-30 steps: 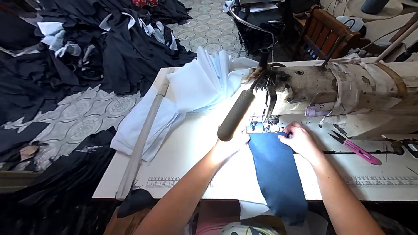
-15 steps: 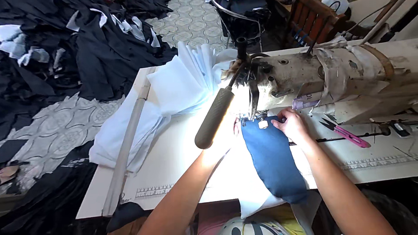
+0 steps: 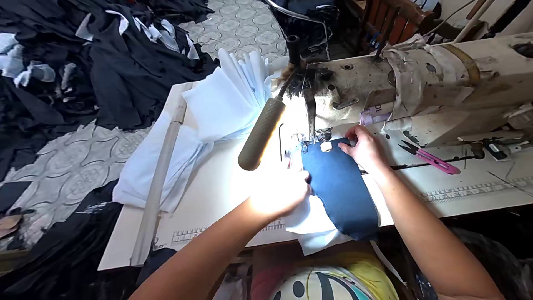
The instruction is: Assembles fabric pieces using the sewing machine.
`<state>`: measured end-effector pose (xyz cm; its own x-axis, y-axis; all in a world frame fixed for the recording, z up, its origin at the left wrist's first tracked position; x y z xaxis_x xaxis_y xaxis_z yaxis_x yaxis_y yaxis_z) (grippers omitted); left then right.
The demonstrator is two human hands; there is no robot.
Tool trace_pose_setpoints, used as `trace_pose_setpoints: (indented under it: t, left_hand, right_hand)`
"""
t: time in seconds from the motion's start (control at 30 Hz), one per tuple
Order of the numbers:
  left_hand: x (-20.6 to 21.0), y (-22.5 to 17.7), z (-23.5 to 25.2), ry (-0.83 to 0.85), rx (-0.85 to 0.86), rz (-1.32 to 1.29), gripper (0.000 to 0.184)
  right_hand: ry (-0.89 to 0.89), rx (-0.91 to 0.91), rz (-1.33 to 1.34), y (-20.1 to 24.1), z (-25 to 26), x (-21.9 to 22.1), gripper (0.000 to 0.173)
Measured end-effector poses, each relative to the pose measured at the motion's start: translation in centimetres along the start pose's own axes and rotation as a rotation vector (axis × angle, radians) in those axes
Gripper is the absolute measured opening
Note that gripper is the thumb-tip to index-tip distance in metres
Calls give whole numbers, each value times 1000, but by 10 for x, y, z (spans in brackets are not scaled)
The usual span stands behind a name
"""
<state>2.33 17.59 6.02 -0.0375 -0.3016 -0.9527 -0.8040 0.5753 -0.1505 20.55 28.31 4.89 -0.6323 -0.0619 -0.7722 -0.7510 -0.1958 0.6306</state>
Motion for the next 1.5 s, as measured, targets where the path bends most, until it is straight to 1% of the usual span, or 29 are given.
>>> trace_pose_setpoints:
  t: [0.07,0.17,0.2,0.23,0.3,0.33,0.37,0.4,0.43,0.47,0.5,0.53,0.6,0.67,0.73,0.83,0.97,1.03,1.07,1.13,1.17,1.23,1.3,1.43,1.5]
  left_hand:
    - [0,-23,-10,89,80,-45,17]
    - [5,-58,-25,293,178,-172,16]
    - [8,-65,-29,314,219,-228,18]
    - [13,-69,-32,269,264,-266,21]
    - [20,-67,-35,59,336,-333,36]
    - [23,-64,-36,-46,348,-379,42]
    - [25,-61,-38,-139,349,-435,45]
    - [28,-58,-40,-224,343,-477,46]
    - [32,-55,-40,-295,334,-513,46]
    - [37,-53,-41,-357,327,-546,46]
    - [42,-52,-41,-418,324,-576,46]
    - [46,-52,-40,-473,316,-602,46]
    - [52,-52,-39,-541,295,-614,45]
    - [52,-52,-39,-563,275,-622,44]
    - [53,-51,-41,-585,266,-630,41]
    - [53,-50,-43,-621,272,-624,39]
    - [53,-51,-43,-627,289,-613,38]
    - [53,-52,-42,-634,293,-608,38]
    - [53,-52,-42,-639,292,-605,38]
    - [53,-52,-42,-652,287,-594,38]
    - [53,-53,-42,-655,286,-593,38]
    - [54,-53,-42,-665,289,-580,37]
    - [54,-53,-43,-668,287,-575,37]
    - [55,-53,-42,-667,285,-573,37]
    - [55,-53,-43,-668,285,-571,37]
  right_hand:
    - [-18,-14,-9,-2,0,0,36]
    - [3,0,-30,0,1,-1,36]
    - [23,-10,-45,4,-3,-1,36]
    - [71,-46,-74,10,-11,0,37]
    - [268,-190,-120,32,-46,6,45]
    - [334,-287,-104,42,-68,12,46]
    - [337,-376,-51,49,-85,16,42]
    - [289,-431,10,52,-93,17,36]
    - [201,-455,61,54,-89,15,30]
    - [134,-442,88,54,-77,12,27]
    - [123,-393,108,55,-59,11,26]
    - [137,-333,113,57,-40,11,26]
    - [106,-268,167,60,-10,22,35]
    - [182,-191,172,64,7,36,43]
    - [210,-184,214,65,15,45,41]
    - [179,-201,289,67,12,46,38]
    - [173,-218,440,59,12,44,26]
    - [119,-235,608,49,14,43,16]
    - [72,-242,637,46,15,41,15]
    - [6,-224,638,47,13,39,15]
    - [20,-211,624,49,11,39,19]
    - [85,-196,474,53,9,39,35]
    - [140,-179,322,57,10,40,42]
    - [82,-201,301,59,9,41,30]
    - [48,-188,291,62,6,39,28]
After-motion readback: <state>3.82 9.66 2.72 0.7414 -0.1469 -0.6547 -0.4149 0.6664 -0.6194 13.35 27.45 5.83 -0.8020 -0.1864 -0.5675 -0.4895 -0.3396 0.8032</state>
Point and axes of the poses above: each hand's wrist, its own z-axis towards the middle knuckle, its own x-axis out of the palm, y = z × x, the point moved 5 cm from there along z, towards the middle knuckle, and after that the axes turned 3 degrees about -x, right-handed, at the moved point
